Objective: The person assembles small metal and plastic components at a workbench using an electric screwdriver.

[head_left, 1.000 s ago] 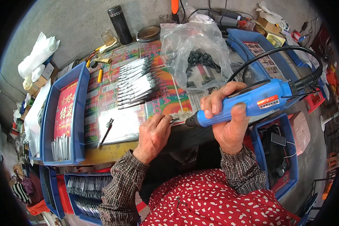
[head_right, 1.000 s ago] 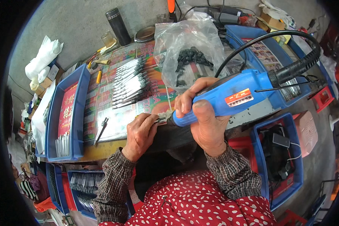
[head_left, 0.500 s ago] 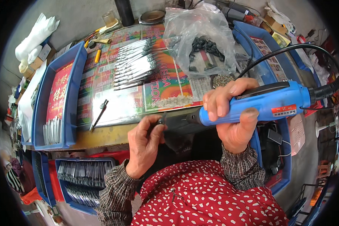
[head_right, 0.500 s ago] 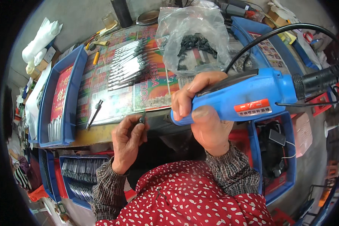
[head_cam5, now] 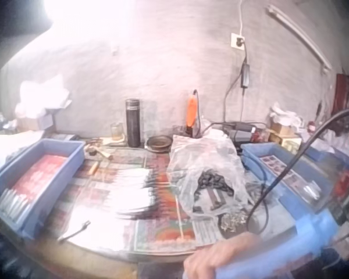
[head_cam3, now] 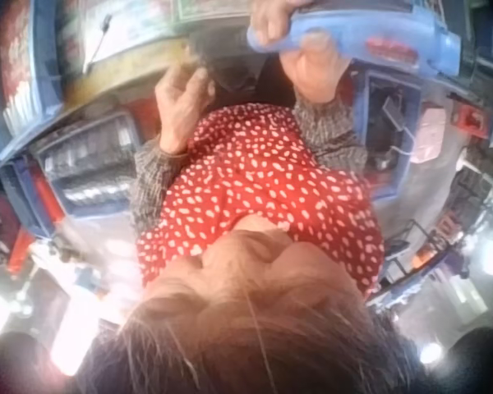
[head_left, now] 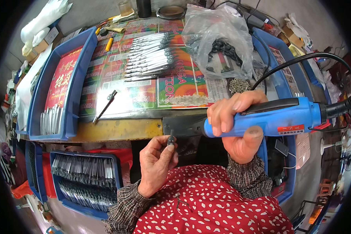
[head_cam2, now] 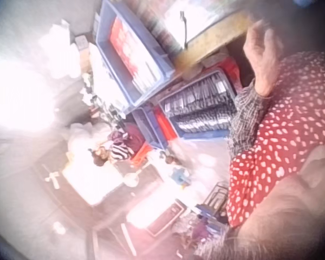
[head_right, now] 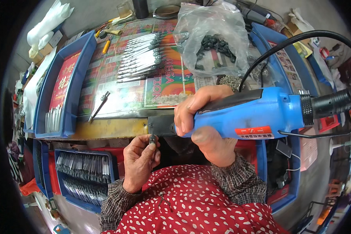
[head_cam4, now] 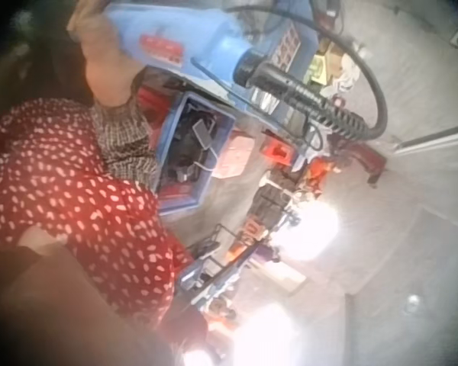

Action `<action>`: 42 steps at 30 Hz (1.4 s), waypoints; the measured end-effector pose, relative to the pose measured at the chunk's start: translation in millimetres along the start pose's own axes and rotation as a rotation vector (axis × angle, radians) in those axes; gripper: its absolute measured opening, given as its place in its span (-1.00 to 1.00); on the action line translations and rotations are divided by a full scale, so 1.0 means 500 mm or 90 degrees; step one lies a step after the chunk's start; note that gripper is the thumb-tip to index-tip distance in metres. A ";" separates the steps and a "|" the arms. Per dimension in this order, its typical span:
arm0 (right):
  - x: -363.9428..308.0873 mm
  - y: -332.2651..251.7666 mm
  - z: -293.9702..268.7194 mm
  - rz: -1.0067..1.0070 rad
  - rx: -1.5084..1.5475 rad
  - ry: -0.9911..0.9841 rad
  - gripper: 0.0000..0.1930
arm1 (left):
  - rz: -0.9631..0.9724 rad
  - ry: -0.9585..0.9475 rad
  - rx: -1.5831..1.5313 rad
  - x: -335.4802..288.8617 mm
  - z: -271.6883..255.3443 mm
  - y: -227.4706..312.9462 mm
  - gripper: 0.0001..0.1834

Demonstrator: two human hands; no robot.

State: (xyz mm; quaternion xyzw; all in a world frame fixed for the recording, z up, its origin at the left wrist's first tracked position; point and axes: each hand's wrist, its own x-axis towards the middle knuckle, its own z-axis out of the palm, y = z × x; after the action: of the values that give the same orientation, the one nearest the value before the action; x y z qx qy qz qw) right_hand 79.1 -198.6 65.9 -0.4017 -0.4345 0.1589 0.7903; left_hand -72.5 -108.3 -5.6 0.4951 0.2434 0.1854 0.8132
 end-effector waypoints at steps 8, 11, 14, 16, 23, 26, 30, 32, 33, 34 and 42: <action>-0.007 0.008 0.008 0.006 0.016 -0.083 -0.49 | -0.175 0.016 -0.151 0.003 0.022 0.004 -0.87; -0.007 0.014 0.003 -0.004 0.032 -0.104 -0.47 | -0.210 0.011 -0.208 0.009 0.022 0.001 -0.89; -0.009 0.013 0.005 -0.010 0.042 -0.116 -0.47 | -0.204 0.002 -0.230 0.016 0.023 -0.010 -0.90; -0.010 0.009 0.008 -0.008 0.042 -0.111 -0.46 | -0.181 0.004 -0.229 0.018 0.024 -0.019 -0.89; -0.009 0.018 0.002 -0.006 0.057 -0.156 -0.46 | -0.091 0.047 -0.156 0.015 0.036 -0.040 -0.89; -0.004 0.021 -0.002 -0.022 0.053 -0.174 -0.46 | -0.093 0.049 -0.151 0.016 0.037 -0.040 -0.88; -0.003 0.026 0.001 -0.028 0.055 -0.182 -0.45 | -0.091 0.067 -0.134 0.019 0.034 -0.041 -0.87; -0.003 0.028 0.002 -0.021 0.055 -0.178 -0.45 | -0.096 0.066 -0.134 0.020 0.033 -0.041 -0.87; -0.004 0.028 0.002 -0.017 0.055 -0.172 -0.45 | -0.096 0.067 -0.135 0.020 0.034 -0.041 -0.87; -0.004 0.028 0.002 -0.016 0.054 -0.173 -0.45 | -0.097 0.068 -0.140 0.021 0.036 -0.041 -0.87; -0.004 0.032 0.000 -0.003 0.054 -0.171 -0.45 | -0.103 0.077 -0.147 0.022 0.040 -0.039 -0.87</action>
State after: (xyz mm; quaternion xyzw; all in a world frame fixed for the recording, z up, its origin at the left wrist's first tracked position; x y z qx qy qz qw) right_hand 79.7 -189.8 52.3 -0.3424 -0.5301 0.2276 0.7416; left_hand -51.1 -125.3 -17.6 0.3654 0.3080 0.1752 0.8608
